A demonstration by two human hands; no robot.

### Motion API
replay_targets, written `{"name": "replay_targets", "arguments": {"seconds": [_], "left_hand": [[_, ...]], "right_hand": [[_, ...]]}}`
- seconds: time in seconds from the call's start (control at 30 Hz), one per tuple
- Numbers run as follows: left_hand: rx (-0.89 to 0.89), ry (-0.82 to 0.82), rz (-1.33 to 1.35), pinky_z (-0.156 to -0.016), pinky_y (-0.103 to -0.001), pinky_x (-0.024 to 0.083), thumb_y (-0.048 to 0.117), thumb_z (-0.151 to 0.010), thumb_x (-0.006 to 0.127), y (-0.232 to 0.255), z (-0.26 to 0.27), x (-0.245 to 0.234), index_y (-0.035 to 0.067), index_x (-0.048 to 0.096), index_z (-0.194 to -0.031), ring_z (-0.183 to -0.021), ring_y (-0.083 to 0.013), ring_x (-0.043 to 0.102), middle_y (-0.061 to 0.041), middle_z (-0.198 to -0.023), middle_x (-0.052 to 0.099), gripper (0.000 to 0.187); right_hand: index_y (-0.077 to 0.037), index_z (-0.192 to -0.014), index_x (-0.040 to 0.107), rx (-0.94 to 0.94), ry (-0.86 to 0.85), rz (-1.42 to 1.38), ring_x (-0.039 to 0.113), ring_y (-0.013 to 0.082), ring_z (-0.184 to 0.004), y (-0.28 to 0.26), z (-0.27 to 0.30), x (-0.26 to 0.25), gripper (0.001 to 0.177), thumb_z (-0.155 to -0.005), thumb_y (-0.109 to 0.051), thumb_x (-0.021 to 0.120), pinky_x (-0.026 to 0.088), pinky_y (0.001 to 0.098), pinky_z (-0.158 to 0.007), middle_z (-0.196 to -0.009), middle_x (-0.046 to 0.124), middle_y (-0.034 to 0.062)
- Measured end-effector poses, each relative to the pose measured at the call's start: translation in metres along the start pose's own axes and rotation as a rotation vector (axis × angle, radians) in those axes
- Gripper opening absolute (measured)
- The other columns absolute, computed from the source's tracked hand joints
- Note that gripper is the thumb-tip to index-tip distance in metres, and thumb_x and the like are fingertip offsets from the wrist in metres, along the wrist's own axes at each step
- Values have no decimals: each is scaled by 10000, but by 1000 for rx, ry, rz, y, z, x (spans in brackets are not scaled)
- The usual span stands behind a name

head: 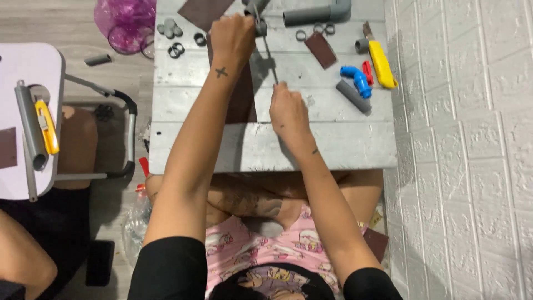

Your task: The person uses a small hand saw to cut a grey plastic pipe while holding it against a low wooden table by hand.

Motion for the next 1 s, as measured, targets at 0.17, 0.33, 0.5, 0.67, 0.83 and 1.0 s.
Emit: {"name": "replay_targets", "arguments": {"seconds": [0.17, 0.33, 0.5, 0.67, 0.83, 1.0], "left_hand": [[-231, -63, 90, -388, -431, 477, 11, -713, 624, -26, 17, -2, 178, 660, -623, -507, -311, 669, -44, -610, 643, 193], [-369, -88, 233, -362, -388, 453, 128, -813, 726, -25, 30, -57, 78, 601, -705, -473, -243, 618, -68, -567, 581, 173], [-512, -171, 711, -633, -560, 566, 253, -886, 658, -25, 34, -89, 15, 618, -885, -701, -461, 708, -205, -692, 655, 241], [-562, -238, 1115, -651, -448, 527, 299, -942, 671, -15, 43, -53, 77, 607, -971, -675, -324, 693, -112, -676, 692, 233], [-627, -339, 1420, -615, -325, 516, 254, -915, 701, 2, 31, -85, 126, 588, -928, -599, -168, 624, -7, -622, 626, 171], [-708, -336, 1464, -484, -235, 415, 283, -967, 671, 11, 43, -58, 172, 579, -763, -487, -54, 456, 66, -529, 507, 249]], "right_hand": [[26, -1050, 498, -90, -125, 136, 558, 403, -574, 4, 19, 20, 201, -1007, -22, 308, 423, 533, -527, -721, 584, 177], [26, -1140, 487, -253, -146, 366, 517, 218, -472, 16, -13, -3, 238, -966, 164, 403, 426, 392, -416, -638, 560, 57], [-87, -1052, 564, -438, 123, 616, 736, 355, -641, 48, -70, -34, 208, -1035, -228, 411, 587, 490, -596, -653, 667, 149], [-117, -1053, 546, -549, 191, 630, 727, 328, -659, 67, -88, -46, 159, -1036, -241, 448, 579, 472, -593, -677, 667, 119], [-210, -1060, 577, -619, 301, 656, 694, 201, -651, 92, -94, -56, 97, -1059, -278, 509, 574, 330, -583, -666, 623, -17], [-269, -1043, 636, -655, 454, 626, 656, 201, -682, 89, -88, -81, 115, -1082, -312, 536, 568, 332, -614, -697, 523, -25]]}}
Point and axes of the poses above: each hand's wrist, its own z-axis away from the middle knuckle, its own x-axis out of the palm, y = z × x, the point moved 4 cm from there along -z, towards the middle knuckle
